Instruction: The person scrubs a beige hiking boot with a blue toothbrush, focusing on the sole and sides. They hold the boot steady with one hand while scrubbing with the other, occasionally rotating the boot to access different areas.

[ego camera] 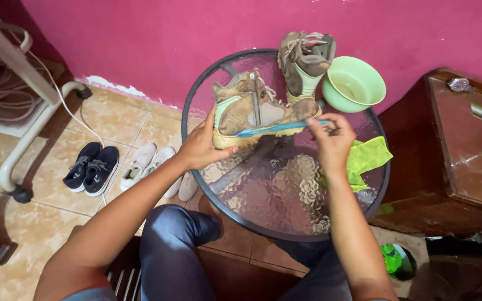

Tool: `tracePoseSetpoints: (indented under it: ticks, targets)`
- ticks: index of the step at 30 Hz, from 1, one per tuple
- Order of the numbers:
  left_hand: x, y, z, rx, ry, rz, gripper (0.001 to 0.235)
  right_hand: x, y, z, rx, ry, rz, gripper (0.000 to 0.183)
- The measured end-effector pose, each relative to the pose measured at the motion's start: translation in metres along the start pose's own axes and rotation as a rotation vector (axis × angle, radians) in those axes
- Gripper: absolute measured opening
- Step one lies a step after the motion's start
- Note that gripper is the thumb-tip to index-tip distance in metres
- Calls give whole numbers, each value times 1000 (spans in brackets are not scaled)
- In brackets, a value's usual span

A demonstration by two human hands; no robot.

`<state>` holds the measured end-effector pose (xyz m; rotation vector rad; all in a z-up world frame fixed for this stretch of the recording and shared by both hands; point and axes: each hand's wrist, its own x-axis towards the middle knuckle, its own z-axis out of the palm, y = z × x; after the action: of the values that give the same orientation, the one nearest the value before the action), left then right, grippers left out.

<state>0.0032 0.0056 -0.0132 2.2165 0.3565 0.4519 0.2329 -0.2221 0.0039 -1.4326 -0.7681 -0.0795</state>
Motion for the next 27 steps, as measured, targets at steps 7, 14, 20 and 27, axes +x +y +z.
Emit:
tracePoseSetpoints:
  ticks: [7,14,20,27]
  targets:
    - [-2,4,0,60,25,51,127,8,16,-17,-37,-1,-13,27]
    - [-2,5,-4,71,23,45,129,0,3,-3,-28,-39,53,29]
    - [-2,3,1,69,14,37,131,-12,-11,21,-40,-84,68,26]
    - [-5,6,0,68,26,41,131,-14,-17,18,-43,-94,131,24]
